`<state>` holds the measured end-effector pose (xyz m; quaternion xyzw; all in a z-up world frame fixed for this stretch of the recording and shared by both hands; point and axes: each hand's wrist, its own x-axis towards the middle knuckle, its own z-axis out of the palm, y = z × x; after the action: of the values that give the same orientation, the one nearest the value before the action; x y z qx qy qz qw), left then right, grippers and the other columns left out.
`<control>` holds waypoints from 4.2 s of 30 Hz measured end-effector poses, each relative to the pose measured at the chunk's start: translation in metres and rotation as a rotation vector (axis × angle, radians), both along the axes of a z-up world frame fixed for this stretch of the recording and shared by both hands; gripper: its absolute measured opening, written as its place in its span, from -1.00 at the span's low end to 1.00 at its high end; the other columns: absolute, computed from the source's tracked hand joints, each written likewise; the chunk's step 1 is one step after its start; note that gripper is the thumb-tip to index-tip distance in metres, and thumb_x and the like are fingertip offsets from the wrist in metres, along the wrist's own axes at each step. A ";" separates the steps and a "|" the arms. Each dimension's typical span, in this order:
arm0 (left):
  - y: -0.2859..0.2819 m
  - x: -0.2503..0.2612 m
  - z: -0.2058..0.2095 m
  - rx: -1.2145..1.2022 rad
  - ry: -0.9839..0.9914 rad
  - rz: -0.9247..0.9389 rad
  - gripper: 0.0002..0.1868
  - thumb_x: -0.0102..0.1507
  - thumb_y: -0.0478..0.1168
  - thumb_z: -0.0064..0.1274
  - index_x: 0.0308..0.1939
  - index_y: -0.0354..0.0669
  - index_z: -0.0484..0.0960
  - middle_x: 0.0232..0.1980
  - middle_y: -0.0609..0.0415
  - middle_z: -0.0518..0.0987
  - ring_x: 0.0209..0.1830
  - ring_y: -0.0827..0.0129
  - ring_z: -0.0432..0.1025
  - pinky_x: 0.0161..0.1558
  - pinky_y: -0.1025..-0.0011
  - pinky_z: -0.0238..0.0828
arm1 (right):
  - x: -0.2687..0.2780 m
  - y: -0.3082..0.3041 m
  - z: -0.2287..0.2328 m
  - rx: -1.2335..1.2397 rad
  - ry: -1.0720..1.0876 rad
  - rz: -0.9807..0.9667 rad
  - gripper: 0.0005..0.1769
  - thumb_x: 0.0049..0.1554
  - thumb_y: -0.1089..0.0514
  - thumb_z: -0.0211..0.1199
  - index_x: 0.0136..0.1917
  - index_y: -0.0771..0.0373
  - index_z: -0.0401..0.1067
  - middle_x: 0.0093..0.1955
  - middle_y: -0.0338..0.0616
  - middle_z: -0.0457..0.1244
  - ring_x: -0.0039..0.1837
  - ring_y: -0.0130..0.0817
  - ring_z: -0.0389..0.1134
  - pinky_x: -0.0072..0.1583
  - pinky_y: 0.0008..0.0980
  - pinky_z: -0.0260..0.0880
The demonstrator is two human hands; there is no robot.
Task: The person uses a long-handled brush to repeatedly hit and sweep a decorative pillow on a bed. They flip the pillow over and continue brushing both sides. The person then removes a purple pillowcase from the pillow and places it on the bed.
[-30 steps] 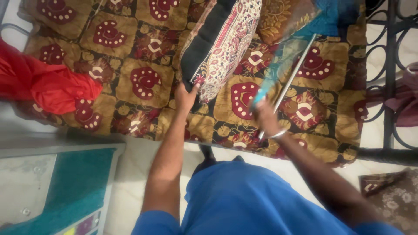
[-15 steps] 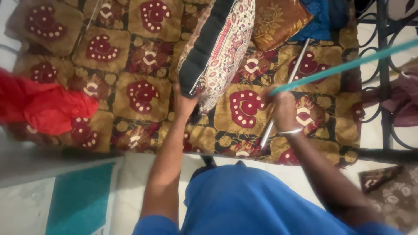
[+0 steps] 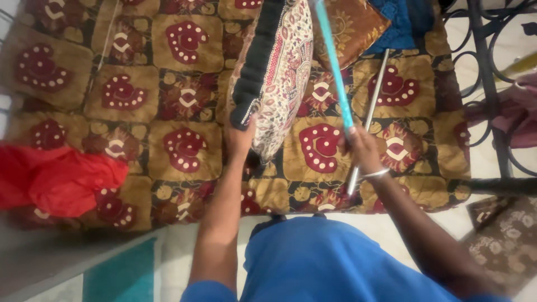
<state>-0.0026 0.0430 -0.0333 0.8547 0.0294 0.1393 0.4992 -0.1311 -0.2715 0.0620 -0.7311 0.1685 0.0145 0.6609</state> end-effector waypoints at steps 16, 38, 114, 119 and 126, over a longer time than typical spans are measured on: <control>0.105 -0.026 -0.139 -0.300 0.544 0.399 -0.36 0.34 0.20 -0.03 0.32 -0.15 0.56 0.27 0.04 0.61 0.19 0.31 0.49 0.19 0.27 0.40 | 0.015 0.014 -0.071 -0.253 0.113 -0.069 -0.55 0.41 -0.06 -0.16 -0.11 0.22 0.40 -0.31 -0.18 0.22 -0.31 -0.42 0.20 -0.27 -0.40 0.27; 0.130 -0.011 -0.159 -1.082 0.493 0.363 0.17 0.16 0.58 -0.10 0.57 -0.15 0.06 0.57 -0.01 0.19 0.53 0.12 0.14 0.46 0.10 0.08 | 0.043 0.032 -0.051 -1.240 0.086 0.683 -0.52 0.21 -0.23 0.11 0.11 0.19 0.47 -0.42 -0.05 0.25 -0.38 -0.06 0.34 -0.36 -0.07 0.33; 0.096 0.042 0.192 0.299 -0.259 0.155 -0.22 -0.03 -0.02 0.50 0.21 -0.13 0.55 0.14 -0.16 0.61 0.17 -0.01 0.49 0.18 0.14 0.38 | 0.143 -0.039 0.146 -0.485 -0.382 0.449 -0.59 0.37 -0.05 -0.11 -0.06 0.21 0.47 -0.38 -0.18 0.24 -0.39 -0.39 0.25 -0.37 -0.32 0.28; 0.088 0.056 0.178 0.151 -0.301 0.112 -0.19 -0.02 -0.10 0.49 0.26 -0.18 0.49 0.14 -0.16 0.59 0.17 0.06 0.49 0.18 0.20 0.39 | 0.164 -0.079 0.170 -0.173 -0.959 0.274 -0.59 0.44 -0.04 -0.14 -0.06 0.24 0.35 -0.32 -0.21 0.23 -0.37 -0.45 0.26 -0.34 -0.41 0.29; 0.091 0.063 0.165 0.054 -0.234 0.069 -0.12 -0.02 -0.10 0.49 0.31 -0.21 0.41 0.18 -0.14 0.56 0.19 0.16 0.47 0.19 0.24 0.37 | 0.177 -0.062 0.065 -0.992 -0.650 0.669 -0.72 0.26 0.09 0.02 -0.11 0.25 0.48 -0.29 -0.01 0.36 -0.27 -0.15 0.38 -0.23 -0.14 0.40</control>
<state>0.0608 0.1340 0.1320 0.8443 -0.0034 0.2558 0.4709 0.0460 -0.3330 0.1271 -0.9277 -0.2870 -0.0812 0.2244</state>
